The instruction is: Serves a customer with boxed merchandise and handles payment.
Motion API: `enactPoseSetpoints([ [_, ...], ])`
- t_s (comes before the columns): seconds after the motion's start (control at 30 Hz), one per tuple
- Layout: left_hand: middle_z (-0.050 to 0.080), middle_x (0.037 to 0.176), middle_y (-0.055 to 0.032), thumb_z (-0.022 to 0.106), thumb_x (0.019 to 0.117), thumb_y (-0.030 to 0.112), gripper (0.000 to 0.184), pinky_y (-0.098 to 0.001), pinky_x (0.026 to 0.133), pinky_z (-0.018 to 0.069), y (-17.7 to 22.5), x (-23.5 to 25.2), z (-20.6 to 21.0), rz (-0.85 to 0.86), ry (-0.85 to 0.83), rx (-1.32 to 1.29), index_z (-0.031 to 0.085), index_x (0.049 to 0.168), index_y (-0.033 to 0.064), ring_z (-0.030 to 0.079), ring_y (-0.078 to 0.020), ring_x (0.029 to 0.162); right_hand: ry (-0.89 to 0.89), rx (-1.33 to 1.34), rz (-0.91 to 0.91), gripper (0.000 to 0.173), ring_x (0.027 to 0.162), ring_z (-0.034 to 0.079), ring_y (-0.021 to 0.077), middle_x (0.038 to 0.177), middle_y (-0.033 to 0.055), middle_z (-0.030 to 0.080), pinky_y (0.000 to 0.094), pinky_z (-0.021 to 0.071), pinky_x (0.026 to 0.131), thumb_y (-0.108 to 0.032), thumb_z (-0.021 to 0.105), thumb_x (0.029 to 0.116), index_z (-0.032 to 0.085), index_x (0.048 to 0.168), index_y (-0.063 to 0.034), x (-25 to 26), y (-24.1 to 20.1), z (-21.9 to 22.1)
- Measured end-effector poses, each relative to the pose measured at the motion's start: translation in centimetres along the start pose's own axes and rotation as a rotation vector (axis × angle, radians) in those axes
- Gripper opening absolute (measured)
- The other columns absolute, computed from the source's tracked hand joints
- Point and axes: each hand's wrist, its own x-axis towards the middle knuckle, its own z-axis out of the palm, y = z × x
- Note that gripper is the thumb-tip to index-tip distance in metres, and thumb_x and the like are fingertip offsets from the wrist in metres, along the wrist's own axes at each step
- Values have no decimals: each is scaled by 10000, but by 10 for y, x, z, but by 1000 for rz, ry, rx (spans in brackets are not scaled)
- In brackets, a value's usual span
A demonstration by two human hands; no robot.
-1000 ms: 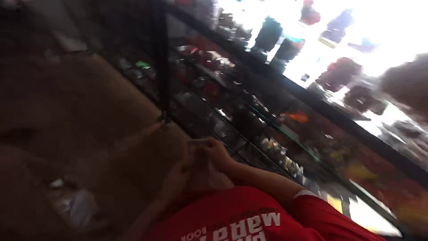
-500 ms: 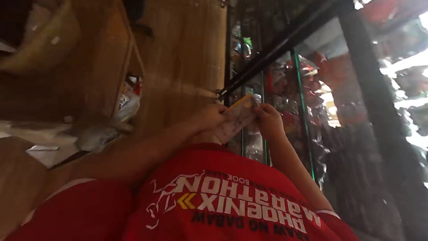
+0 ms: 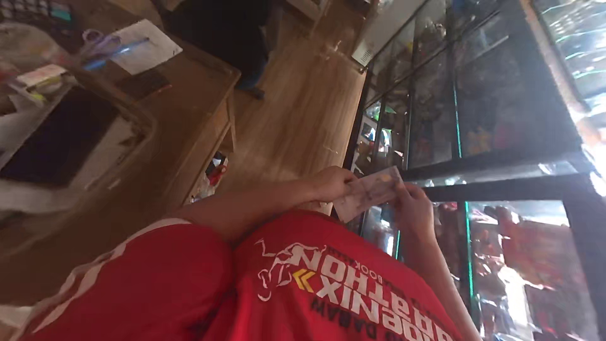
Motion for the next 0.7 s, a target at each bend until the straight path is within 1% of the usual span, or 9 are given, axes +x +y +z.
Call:
enactPoseSetpoints([
  [0.03, 670, 1082, -184, 581, 1050, 192, 279, -464, 884, 510, 4, 13, -13, 11, -1, 28, 654, 1234, -5, 636, -265, 957, -3, 5, -17, 64, 627, 639, 71, 776, 14, 661, 260, 589, 633, -51, 595, 1010, 612, 995, 10, 13, -7, 0],
  [0.1, 673, 1145, -192, 568, 1054, 173, 284, -485, 938, 500, 11, 39, -37, 35, -9, 78, 646, 1270, 5, 643, -288, 1040, -21, 21, -14, 27, 602, 641, 67, 761, 4, 663, 251, 596, 615, -15, 593, 998, 604, 977, -1, 38, -18, 3],
  [0.2, 680, 1200, -202, 533, 1053, 110, 282, -508, 989, 492, 6, 78, -60, 146, -39, 138, 653, 1286, 7, 649, -312, 1118, -165, -40, 30, 54, 651, 662, 85, 822, 27, 678, 264, 606, 653, 21, 589, 974, 610, 1024, 17, 77, -19, -2],
  [0.3, 706, 1128, -209, 543, 1031, 69, 251, -529, 959, 509, -3, 119, -78, 283, -50, 160, 691, 1218, -7, 673, -328, 1067, -346, -158, 14, 158, 725, 700, 107, 888, 49, 723, 289, 619, 702, 19, 614, 944, 653, 1095, 42, 133, -13, -11],
  [0.37, 705, 1112, -210, 540, 1037, 84, 247, -537, 944, 508, -5, 147, -98, 311, -28, 178, 697, 1201, -14, 673, -333, 1051, -384, -167, -36, 157, 750, 720, 111, 904, 53, 737, 294, 634, 718, 22, 610, 955, 665, 1100, 50, 184, -14, -5],
  [0.47, 689, 1140, -221, 514, 1050, 93, 264, -530, 951, 503, -1, 182, -127, 235, 136, 163, 668, 1226, -28, 660, -334, 1064, -415, -223, -181, 175, 725, 682, 75, 907, 52, 720, 267, 606, 701, -5, 574, 989, 683, 1110, 59, 265, -39, 20],
  [0.53, 672, 1179, -236, 490, 1064, 98, 292, -530, 970, 496, 4, 189, -145, 125, 263, 133, 637, 1279, -36, 650, -348, 1094, -495, -268, -311, 226, 764, 675, 51, 996, 73, 725, 243, 597, 725, 4, 544, 994, 687, 1154, 75, 308, -62, 41],
  [0.6, 661, 1233, -219, 466, 1080, 101, 320, -503, 988, 492, 6, 184, -164, -10, 406, 62, 613, 1343, -5, 641, -325, 1125, -553, -275, -456, 227, 758, 668, 28, 990, 66, 725, 226, 593, 724, 59, 505, 979, 696, 1098, 87, 346, -90, 67],
  [0.7, 681, 1226, -180, 516, 1055, 90, 281, -505, 1019, 495, -17, 165, -181, -184, 683, 13, 669, 1284, 31, 649, -309, 1149, -623, -197, -566, 225, 756, 668, 35, 915, 13, 715, 247, 597, 721, 81, 486, 948, 708, 961, 53, 389, -121, 111],
])
